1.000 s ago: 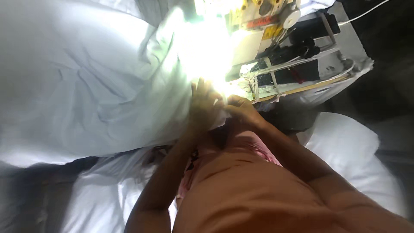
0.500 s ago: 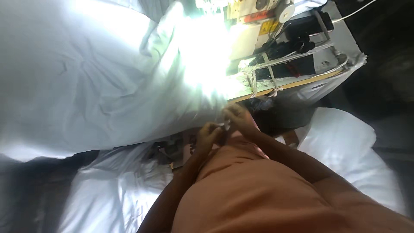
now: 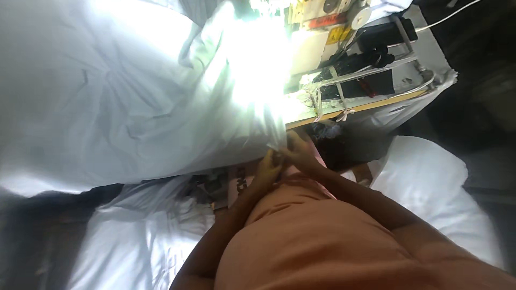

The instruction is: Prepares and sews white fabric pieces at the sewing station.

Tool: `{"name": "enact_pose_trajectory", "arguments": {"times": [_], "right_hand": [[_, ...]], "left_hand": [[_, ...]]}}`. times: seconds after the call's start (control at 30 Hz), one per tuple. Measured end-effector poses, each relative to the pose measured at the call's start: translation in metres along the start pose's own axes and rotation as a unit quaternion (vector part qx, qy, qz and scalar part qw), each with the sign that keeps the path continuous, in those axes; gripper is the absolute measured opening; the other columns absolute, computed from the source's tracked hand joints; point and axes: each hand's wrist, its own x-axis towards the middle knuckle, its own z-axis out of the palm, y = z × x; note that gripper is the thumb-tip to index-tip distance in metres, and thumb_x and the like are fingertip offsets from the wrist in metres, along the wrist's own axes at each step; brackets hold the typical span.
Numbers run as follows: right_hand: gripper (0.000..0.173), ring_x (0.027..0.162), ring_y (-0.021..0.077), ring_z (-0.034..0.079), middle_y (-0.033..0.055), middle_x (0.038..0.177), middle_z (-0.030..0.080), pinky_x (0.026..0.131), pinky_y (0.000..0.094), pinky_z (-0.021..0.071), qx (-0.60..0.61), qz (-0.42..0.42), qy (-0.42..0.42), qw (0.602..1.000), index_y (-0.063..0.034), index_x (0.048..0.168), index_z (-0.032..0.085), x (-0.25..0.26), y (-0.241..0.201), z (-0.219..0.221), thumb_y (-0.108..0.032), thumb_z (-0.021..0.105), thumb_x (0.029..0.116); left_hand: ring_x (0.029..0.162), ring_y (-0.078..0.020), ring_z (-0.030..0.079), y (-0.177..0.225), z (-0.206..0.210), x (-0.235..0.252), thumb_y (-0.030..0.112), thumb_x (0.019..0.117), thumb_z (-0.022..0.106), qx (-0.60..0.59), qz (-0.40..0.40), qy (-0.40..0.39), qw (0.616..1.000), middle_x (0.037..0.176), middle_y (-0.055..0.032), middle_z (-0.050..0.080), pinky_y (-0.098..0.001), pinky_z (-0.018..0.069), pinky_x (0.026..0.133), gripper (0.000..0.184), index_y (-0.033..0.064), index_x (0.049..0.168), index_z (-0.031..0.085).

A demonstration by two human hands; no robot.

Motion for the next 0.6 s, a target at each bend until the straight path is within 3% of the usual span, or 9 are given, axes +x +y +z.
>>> {"name": "enact_pose_trajectory", "arguments": {"times": [0.07,0.13,0.23,0.3,0.33,0.4,0.47,0.53,0.6], "right_hand": [[0.023,0.080,0.0105,0.067,0.0093,0.092,0.068,0.076,0.0308,0.0582,0.108,-0.005,-0.037,0.993,0.0031,0.117,0.055,-0.005,-0.006,0.002,-0.006,0.062,0.0973],[0.028,0.080,0.0074,0.067,0.0076,0.094,0.069,0.077,0.0277,0.0577,0.114,-0.021,-0.046,0.992,0.0038,0.121,0.056,0.000,-0.018,-0.003,-0.008,0.065,0.0971],[0.032,0.087,0.0096,0.066,0.0105,0.104,0.069,0.079,0.0282,0.0566,0.049,-0.091,0.082,0.991,0.0053,0.121,0.060,0.029,-0.031,-0.019,-0.016,0.065,0.0982],[0.040,0.095,0.0149,0.065,0.0161,0.119,0.062,0.078,0.0297,0.0559,0.070,-0.081,0.137,0.985,0.0057,0.130,0.054,0.058,-0.040,-0.033,-0.016,0.064,0.0984],[0.043,0.095,0.0155,0.064,0.0150,0.122,0.060,0.074,0.0302,0.0560,0.108,-0.048,0.132,0.984,0.0026,0.135,0.051,0.071,-0.047,-0.037,-0.015,0.065,0.0981],[0.036,0.079,0.0079,0.060,0.0058,0.107,0.061,0.065,0.0244,0.0521,0.216,0.011,0.073,0.974,-0.0027,0.131,0.051,0.086,-0.057,-0.037,-0.009,0.064,0.0988],[0.017,0.072,0.0075,0.064,0.0023,0.092,0.064,0.066,0.0244,0.0566,0.299,0.053,-0.029,0.952,-0.0059,0.119,0.052,0.088,-0.061,-0.034,-0.006,0.057,0.1023],[0.016,0.075,0.0107,0.067,0.0041,0.093,0.068,0.068,0.0271,0.0585,0.324,0.064,-0.112,0.937,-0.0054,0.118,0.056,0.079,-0.053,-0.031,-0.006,0.055,0.1025],[0.020,0.075,0.0097,0.069,0.0023,0.094,0.071,0.068,0.0272,0.0598,0.315,0.072,-0.164,0.932,-0.0068,0.120,0.056,0.060,-0.044,-0.031,-0.004,0.054,0.1008]], "left_hand": [[0.098,-0.0184,0.068,0.001,-0.003,-0.002,0.009,0.1008,0.061,0.015,0.010,0.014,1.000,0.113,-0.0136,0.068,-0.0403,0.0573,0.088,0.034,0.0006,0.133,0.053],[0.092,-0.0179,0.068,0.004,-0.010,-0.006,0.012,0.0999,0.064,0.045,0.028,0.036,0.998,0.105,-0.0133,0.070,-0.0402,0.0572,0.086,0.026,-0.0012,0.122,0.061],[0.089,-0.0199,0.067,0.009,-0.025,-0.019,0.013,0.0963,0.069,0.116,0.097,0.079,0.985,0.102,-0.0149,0.067,-0.0405,0.0569,0.080,0.021,-0.0036,0.109,0.066],[0.098,-0.0145,0.065,0.017,-0.041,-0.035,0.013,0.0958,0.068,0.082,0.115,0.109,0.984,0.118,-0.0114,0.065,-0.0339,0.0566,0.083,0.024,-0.0012,0.115,0.065],[0.101,-0.0060,0.063,0.026,-0.050,-0.043,0.012,0.0978,0.061,0.017,0.092,0.122,0.988,0.123,-0.0020,0.064,-0.0267,0.0557,0.085,0.027,0.0042,0.124,0.060],[0.092,0.0008,0.064,0.049,-0.065,-0.050,0.010,0.1025,0.050,-0.139,0.049,0.201,0.968,0.106,0.0097,0.067,-0.0223,0.0557,0.084,0.024,0.0130,0.126,0.055],[0.095,-0.0014,0.067,0.063,-0.086,-0.046,0.014,0.1059,0.041,-0.228,0.077,0.258,0.936,0.102,0.0108,0.068,-0.0261,0.0574,0.087,0.022,0.0176,0.124,0.054],[0.101,-0.0060,0.067,0.080,-0.105,-0.041,0.016,0.1071,0.035,-0.267,0.111,0.286,0.914,0.104,0.0078,0.069,-0.0318,0.0573,0.092,0.023,0.0176,0.123,0.052],[0.099,-0.0055,0.067,0.099,-0.116,-0.041,0.016,0.1073,0.033,-0.265,0.130,0.311,0.903,0.101,0.0086,0.068,-0.0309,0.0567,0.091,0.022,0.0194,0.118,0.052]]}}
